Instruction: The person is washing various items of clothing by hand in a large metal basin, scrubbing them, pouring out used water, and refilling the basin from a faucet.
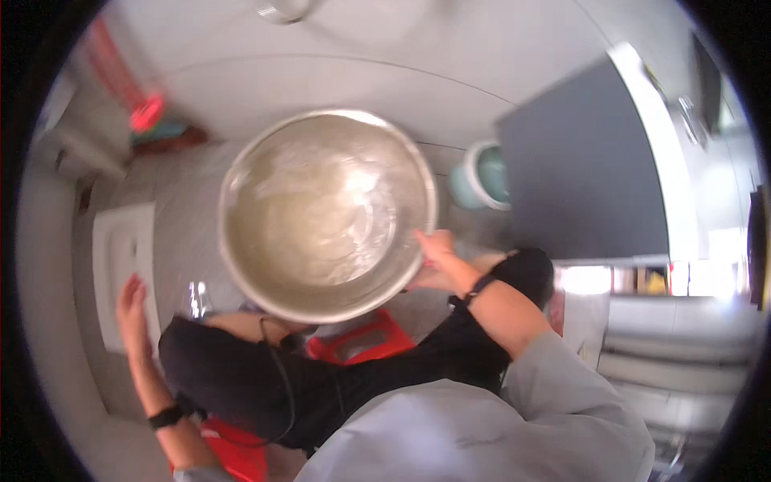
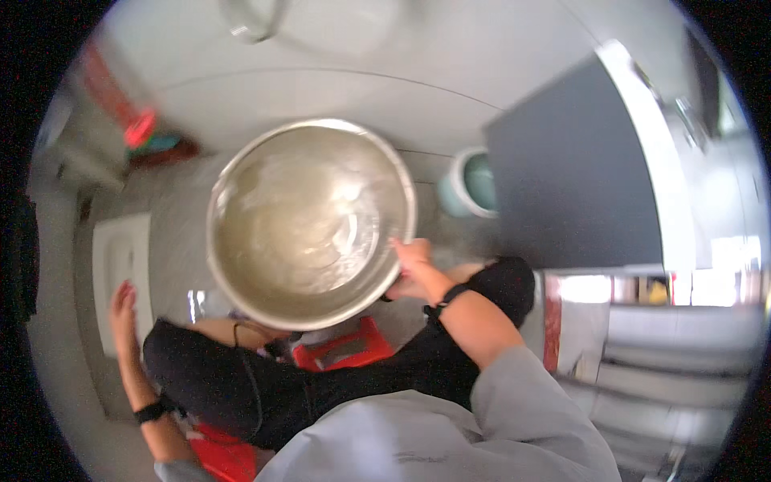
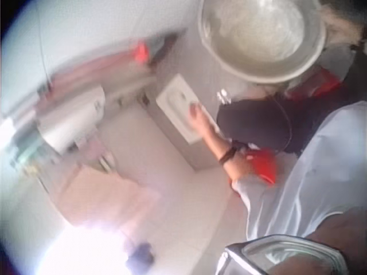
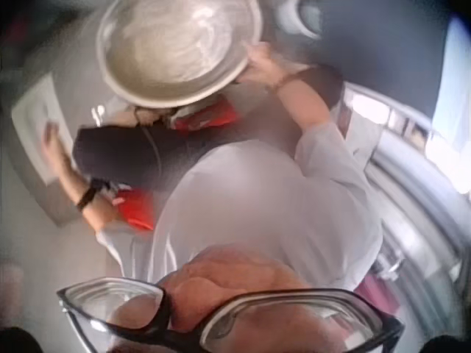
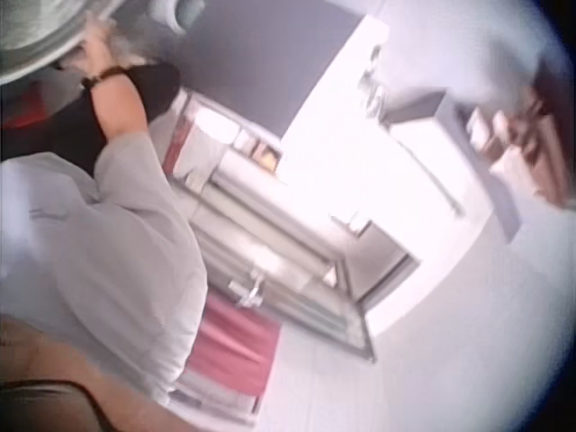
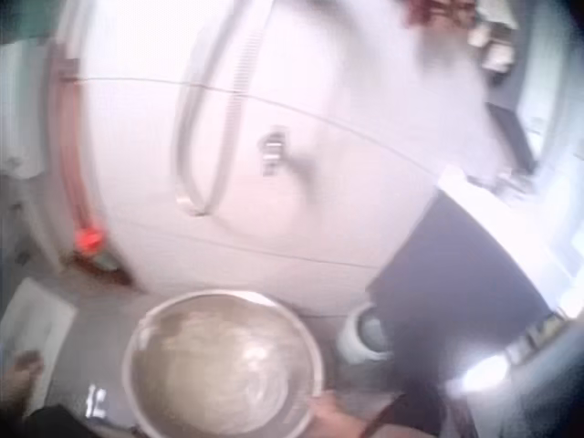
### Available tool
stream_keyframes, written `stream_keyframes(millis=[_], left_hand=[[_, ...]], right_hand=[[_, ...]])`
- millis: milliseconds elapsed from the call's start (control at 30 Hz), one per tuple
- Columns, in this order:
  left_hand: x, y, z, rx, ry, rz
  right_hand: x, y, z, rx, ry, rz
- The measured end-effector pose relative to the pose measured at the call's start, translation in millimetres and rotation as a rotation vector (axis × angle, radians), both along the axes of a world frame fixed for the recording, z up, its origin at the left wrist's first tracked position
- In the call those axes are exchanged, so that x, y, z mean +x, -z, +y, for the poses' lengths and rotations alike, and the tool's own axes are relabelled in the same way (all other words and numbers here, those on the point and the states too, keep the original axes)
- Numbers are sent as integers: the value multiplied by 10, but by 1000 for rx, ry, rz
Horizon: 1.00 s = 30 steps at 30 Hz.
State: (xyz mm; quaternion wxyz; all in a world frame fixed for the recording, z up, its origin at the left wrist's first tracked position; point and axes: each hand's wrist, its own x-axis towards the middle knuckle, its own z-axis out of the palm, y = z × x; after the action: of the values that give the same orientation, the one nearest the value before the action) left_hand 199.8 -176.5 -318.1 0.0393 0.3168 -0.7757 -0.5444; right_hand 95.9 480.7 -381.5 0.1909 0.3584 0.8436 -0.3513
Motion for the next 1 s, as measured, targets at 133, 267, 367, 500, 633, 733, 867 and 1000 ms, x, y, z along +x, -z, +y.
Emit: stream_keyframes(millis=[133, 267, 367, 500, 633, 733, 867, 1000], left_hand=[[-896, -1136, 262, -234, 226, 156], [-1303, -1666, 979, -397, 489, 109], [-1486, -1831, 1333, -543, 655, 16], [-1790, -1900, 1537, -545, 665, -3], [-1934, -1812, 1968, -329, 597, 136], [-1896, -1691, 2321, -195, 566, 168], [-1868, -1376, 2560, -91, 603, 85], [-1951, -957, 2449, -30, 602, -14]], right_hand=[[-11, 41, -55, 67, -10, -110], [145, 123, 5, -44, 97, -200], [201, 269, 99, -70, 94, -218], [138, 317, 74, -97, 41, -250], [157, 337, 117, -28, -12, -283], [170, 399, 146, -9, -48, -273], [171, 474, 260, 7, -76, -323], [156, 606, 129, 149, -110, -185]])
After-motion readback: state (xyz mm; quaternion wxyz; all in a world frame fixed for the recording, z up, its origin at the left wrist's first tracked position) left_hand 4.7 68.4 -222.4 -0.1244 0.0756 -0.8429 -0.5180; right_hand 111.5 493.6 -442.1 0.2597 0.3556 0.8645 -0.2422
